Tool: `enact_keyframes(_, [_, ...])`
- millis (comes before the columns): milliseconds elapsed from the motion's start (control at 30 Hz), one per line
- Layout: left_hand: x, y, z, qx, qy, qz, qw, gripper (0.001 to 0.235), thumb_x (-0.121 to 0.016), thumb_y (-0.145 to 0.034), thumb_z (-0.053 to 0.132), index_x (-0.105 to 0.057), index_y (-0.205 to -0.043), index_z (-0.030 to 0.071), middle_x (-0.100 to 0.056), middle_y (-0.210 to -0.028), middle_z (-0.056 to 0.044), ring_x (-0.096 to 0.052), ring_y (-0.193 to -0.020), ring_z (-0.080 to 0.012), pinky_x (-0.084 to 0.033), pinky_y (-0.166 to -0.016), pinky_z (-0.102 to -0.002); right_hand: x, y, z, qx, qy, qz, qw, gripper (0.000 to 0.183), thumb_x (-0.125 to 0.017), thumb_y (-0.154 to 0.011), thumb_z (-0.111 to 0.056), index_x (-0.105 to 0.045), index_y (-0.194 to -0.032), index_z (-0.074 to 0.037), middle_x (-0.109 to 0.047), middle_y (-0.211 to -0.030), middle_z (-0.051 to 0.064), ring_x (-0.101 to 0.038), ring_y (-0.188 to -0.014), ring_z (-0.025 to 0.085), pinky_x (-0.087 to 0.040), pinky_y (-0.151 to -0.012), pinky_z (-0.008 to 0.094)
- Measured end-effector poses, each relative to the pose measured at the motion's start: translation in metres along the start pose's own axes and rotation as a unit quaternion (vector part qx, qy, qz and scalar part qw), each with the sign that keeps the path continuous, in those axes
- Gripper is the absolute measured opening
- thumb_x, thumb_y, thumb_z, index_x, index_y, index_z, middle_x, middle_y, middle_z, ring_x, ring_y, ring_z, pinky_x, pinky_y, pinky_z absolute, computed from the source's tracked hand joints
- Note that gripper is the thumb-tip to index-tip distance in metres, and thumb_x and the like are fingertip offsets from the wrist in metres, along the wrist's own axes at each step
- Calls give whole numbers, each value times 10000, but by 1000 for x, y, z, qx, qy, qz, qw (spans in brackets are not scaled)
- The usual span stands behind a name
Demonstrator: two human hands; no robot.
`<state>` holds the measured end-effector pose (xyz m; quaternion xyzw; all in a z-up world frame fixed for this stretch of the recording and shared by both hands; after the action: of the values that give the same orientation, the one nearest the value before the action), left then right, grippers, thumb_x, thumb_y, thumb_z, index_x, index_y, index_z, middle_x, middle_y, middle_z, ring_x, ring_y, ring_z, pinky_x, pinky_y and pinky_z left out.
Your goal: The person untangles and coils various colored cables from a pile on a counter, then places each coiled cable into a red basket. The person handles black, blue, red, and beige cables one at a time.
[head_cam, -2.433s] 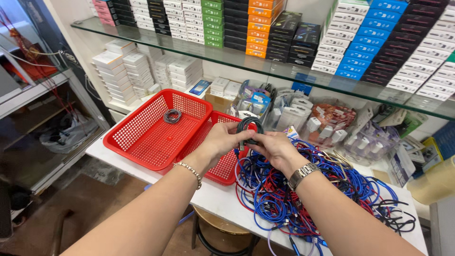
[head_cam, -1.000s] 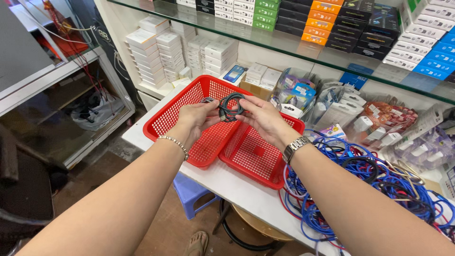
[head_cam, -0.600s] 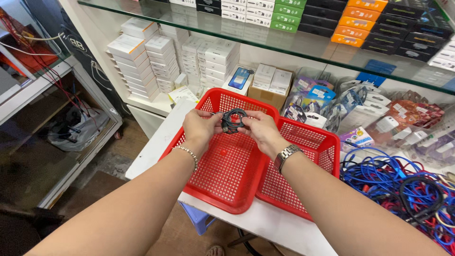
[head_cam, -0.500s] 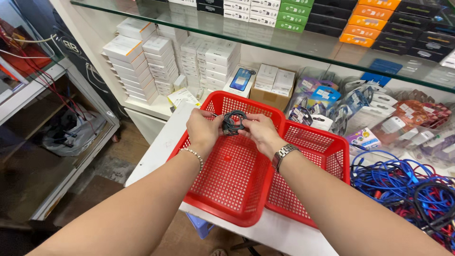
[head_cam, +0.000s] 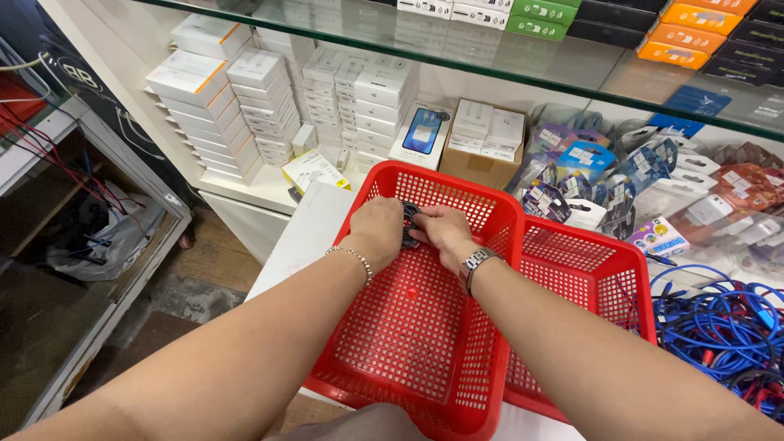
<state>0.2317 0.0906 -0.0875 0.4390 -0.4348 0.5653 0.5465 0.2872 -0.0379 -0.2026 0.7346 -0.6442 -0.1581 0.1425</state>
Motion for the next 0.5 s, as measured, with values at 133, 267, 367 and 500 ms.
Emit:
enact_keyframes(133, [8, 11, 5, -8, -2, -10, 1000, 379, -673, -897, 139, -550, -1225, -4, -680, -1134, -198, -680, -1066, -327, -571, -870, -404, 3, 17, -8, 0, 33, 0, 999, 181, -670, -961, -146, -723, -1062, -5, -730, -988, 68, -684, -820, 141, -584, -685, 258])
enact_keyframes(267, [31, 26, 10, 13, 6, 2, 1000, 369, -652, -931, 193, -535, -1228, 7, -696, -1090, -200, -699, -1035, -339, -573, -873, -421, 7, 42, -29, 21, 82, 23, 996, 245, -688, -945, -208, -672, -1150, -75, -707, -955, 50, -645, -807, 141, -549, -665, 290])
enact_keyframes(367, [55, 40, 15, 7, 33, 30, 999, 375, -668, -924, 229, -555, -1201, 4, -703, -1050, -205, -699, -1021, -350, -565, -879, -441, 6, 63, -43, 1, 80, 12, 997, 300, -677, -939, -226, -686, -1188, -61, -694, -995, 48, -624, -822, 179, -546, -656, 308])
enact_keyframes(500, [76, 57, 29, 33, 51, 37, 997, 354, -670, -925, 250, -583, -1175, 16, -702, -1030, -205, -702, -1004, -361, -574, -865, -462, 19, 88, -75, 45, 105, 22, 993, 409, -695, -930, -245, -596, -1292, -84, -648, -1151, 21, -628, -973, 148, -573, -711, 309])
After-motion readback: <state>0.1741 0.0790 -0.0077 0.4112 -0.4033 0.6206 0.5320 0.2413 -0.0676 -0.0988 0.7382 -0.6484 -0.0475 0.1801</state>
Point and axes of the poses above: each hand's wrist, its own y-axis away from the middle knuckle, its own x-axis out of the back of the hand, z = x × y, the point moved 10 cm from there along -y, towards the middle knuckle
